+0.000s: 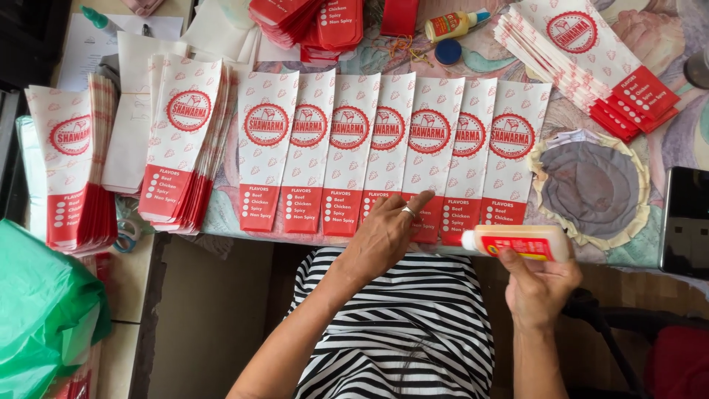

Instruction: Manually assembling and gluing paper shawarma bags by aligning them in rows, applying glue to the edges, and stacking them into bundles.

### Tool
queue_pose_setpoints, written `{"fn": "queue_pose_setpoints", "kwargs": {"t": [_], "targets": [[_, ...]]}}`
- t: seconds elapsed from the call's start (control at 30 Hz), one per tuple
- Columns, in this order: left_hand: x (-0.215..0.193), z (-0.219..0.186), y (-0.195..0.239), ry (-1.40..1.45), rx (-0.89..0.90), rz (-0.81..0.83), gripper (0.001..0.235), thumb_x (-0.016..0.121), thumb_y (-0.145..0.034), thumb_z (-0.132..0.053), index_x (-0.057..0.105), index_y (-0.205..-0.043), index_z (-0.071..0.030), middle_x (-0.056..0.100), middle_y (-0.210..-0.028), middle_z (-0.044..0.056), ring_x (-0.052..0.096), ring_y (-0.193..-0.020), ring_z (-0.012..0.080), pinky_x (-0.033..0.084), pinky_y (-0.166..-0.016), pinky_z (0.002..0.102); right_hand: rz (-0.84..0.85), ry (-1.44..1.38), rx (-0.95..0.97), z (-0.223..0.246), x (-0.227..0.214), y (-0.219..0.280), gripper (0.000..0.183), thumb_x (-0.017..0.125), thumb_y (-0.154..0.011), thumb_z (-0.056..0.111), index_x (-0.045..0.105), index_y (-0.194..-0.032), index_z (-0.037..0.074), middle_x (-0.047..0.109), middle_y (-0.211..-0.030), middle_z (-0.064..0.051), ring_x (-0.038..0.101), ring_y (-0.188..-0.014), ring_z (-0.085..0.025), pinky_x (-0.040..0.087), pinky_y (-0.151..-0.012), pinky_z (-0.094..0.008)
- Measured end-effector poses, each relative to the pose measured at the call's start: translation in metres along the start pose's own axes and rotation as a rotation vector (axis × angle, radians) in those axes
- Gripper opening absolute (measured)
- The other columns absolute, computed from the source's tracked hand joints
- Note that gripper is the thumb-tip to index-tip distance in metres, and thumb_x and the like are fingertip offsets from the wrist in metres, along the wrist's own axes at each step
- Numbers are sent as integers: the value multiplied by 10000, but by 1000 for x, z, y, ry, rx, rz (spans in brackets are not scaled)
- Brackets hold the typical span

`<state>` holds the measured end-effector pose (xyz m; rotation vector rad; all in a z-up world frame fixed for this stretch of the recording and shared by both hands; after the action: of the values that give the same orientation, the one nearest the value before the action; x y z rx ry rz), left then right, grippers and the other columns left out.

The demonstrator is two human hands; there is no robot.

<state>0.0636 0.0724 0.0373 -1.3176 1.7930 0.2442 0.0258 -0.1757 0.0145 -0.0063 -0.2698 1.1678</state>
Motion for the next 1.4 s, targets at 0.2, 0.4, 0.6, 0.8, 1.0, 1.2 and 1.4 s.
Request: {"fn": "queue_pose_setpoints", "kwargs": {"t": [0.2,0.4,0.6,0.8,1.0,1.2,1.4], "targets": [[-18,-7,3,58,-101,88,767,777,-799,57,460,-1493,-15,763,-998,185,672,-1051,346,511,-935,416,168,133,-58,-11,26,8,529,861,-686,-103,622,-1152,-27,710,-1054,-197,675,-1129,-261,550,-1016,-484],[-11,-3,7,64,-109,115,827,798,-791,21,408,-1520,-9,759,-1063,185,666,-1109,355,499,-988,441,260,142,-70,-1,73,20,488,875,-688,-96,630,-1105,-29,725,-1014,-188,671,-1086,-227,569,-962,-460],[-13,-1,8,91,-121,68,828,820,-784,-16,421,-1509,-17,761,-1049,182,672,-1102,354,488,-1005,451,274,160,-79,-5,52,14,468,864,-717,-79,610,-1107,-27,719,-1021,-186,664,-1077,-219,576,-965,-463],[7,8,10,56,-98,23,714,692,-848,-78,368,-1478,5,633,-1097,152,558,-951,334,448,-888,462,134,262,-25,10,28,9,368,849,-785,-7,618,-1071,3,706,-1008,-131,713,-912,-214,662,-855,-332],[6,12,8,120,-180,-61,575,563,-814,70,465,-1381,75,660,-1293,186,558,-963,359,443,-792,503,184,274,-24,8,54,18,423,838,-771,-58,604,-1122,-23,710,-1033,-172,724,-931,-249,669,-877,-348],[14,19,8,91,-203,-51,666,605,-829,48,410,-1465,44,719,-1096,183,586,-974,360,449,-836,460,230,189,-12,0,74,24,416,828,-761,-93,604,-1106,-34,714,-1004,-189,739,-915,-272,691,-882,-384],[9,14,9,116,-163,-15,728,585,-789,137,398,-1482,15,716,-1083,169,521,-951,337,430,-826,464,128,240,-17,-3,30,15,383,840,-786,-21,629,-1105,-19,717,-1031,-169,723,-916,-243,675,-855,-364]]}}
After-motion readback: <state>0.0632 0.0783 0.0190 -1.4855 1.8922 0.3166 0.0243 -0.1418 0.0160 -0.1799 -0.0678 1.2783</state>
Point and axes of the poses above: each hand's wrist, its own y-axis away from the middle knuckle, its own x-axis out of the palm, z = x × y, the point moved 9 cm from there along -y, towards the middle knuckle
